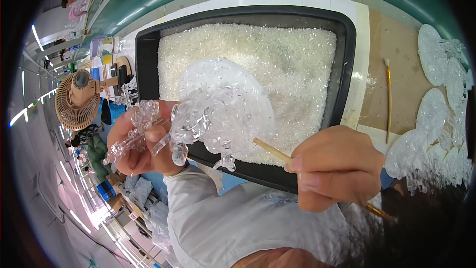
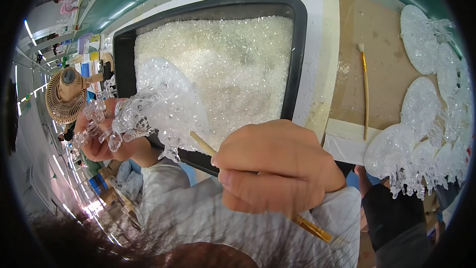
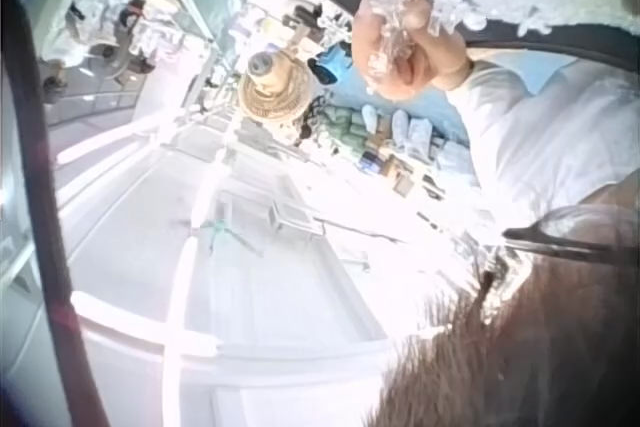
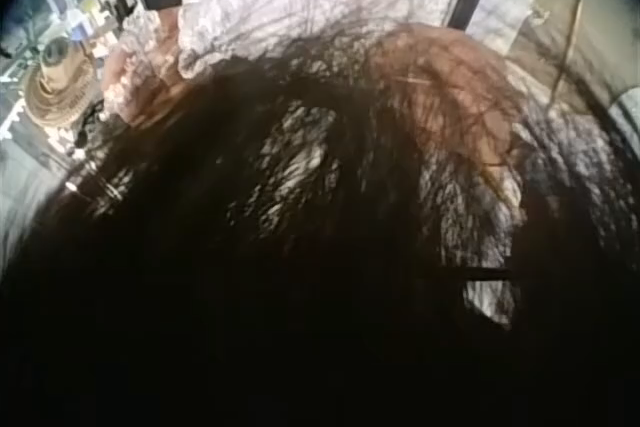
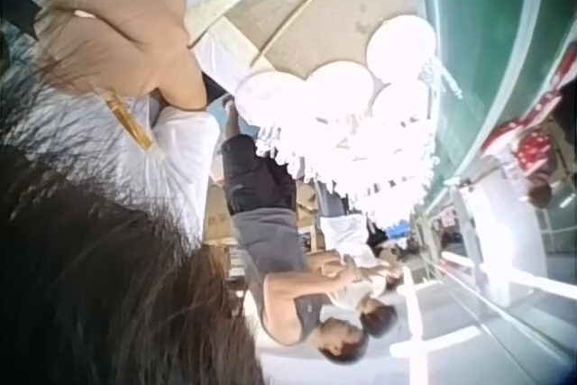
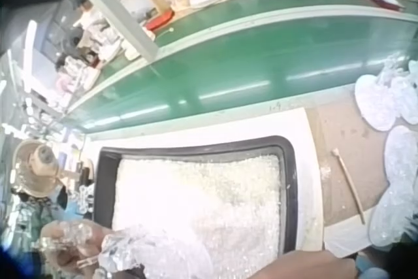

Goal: Applying decorative beads to a transparent plastic light fixture using an applicator tool.

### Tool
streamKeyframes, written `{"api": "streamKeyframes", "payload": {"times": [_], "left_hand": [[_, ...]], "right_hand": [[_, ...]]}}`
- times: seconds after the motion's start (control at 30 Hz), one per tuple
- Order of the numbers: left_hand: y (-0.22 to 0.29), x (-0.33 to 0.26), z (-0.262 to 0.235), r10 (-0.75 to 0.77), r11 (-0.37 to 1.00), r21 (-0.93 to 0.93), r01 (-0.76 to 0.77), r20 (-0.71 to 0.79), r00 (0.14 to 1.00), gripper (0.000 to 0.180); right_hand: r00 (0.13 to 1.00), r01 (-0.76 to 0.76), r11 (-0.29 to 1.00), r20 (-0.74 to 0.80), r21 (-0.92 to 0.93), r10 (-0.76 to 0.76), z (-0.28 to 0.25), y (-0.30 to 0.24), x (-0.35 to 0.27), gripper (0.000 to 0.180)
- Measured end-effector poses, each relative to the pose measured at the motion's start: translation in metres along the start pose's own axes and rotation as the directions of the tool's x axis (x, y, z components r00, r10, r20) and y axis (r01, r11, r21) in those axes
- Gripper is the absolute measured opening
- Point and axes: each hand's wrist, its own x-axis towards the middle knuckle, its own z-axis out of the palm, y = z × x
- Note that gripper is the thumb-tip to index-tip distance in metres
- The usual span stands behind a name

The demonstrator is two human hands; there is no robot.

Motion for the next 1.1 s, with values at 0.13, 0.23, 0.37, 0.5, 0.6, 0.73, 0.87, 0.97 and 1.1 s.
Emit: {"api": "streamKeyframes", "payload": {"times": [0.13,0.23,0.37,0.5,0.6,0.73,0.87,0.97,1.1], "left_hand": [[-0.004,0.001,-0.012,0.012,0.977,0.211,-0.018,0.031,0.999,0.047],[0.008,0.002,-0.005,-0.236,0.952,-0.174,0.253,0.113,0.965,0.04],[0.002,0.011,0.001,-0.125,0.971,-0.18,0.16,0.189,0.974,0.038],[0.005,0.014,0.002,-0.152,0.952,-0.228,0.204,0.228,0.962,0.036],[0.008,0.02,0.007,-0.161,0.925,-0.291,0.244,0.283,0.946,0.035],[0.015,0.025,0.004,-0.131,0.91,-0.341,0.234,0.299,0.945,0.032],[0.008,0.019,0.012,-0.08,0.906,-0.381,0.187,0.279,0.957,0.034],[0.011,0.019,0.012,-0.117,0.905,-0.367,0.217,0.276,0.954,0.034],[0.012,0.019,0.01,-0.146,0.906,-0.347,0.24,0.276,0.95,0.035]], "right_hand": [[0.999,-0.03,0.999,-0.027,-0.042,0.028,0.001,-0.002,0.002,0.027],[0.999,-0.041,0.999,-0.003,-0.035,0.041,0.001,0.0,-0.001,0.031],[0.979,-0.201,0.979,0.045,0.024,0.2,-0.006,-0.009,0.0,0.034],[0.979,-0.204,0.978,0.008,0.031,0.204,-0.004,-0.008,0.0,0.025],[0.977,-0.212,0.977,0.01,0.007,0.212,-0.005,-0.006,0.001,0.02],[0.981,-0.194,0.981,0.011,0.019,0.194,-0.004,-0.006,0.004,0.018],[0.983,-0.18,0.984,-0.02,-0.004,0.18,-0.004,0.0,-0.001,0.017],[0.984,-0.178,0.984,-0.009,0.013,0.179,-0.005,0.001,-0.001,0.019],[0.98,-0.198,0.98,0.021,0.024,0.197,-0.005,-0.003,0.002,0.017]]}}
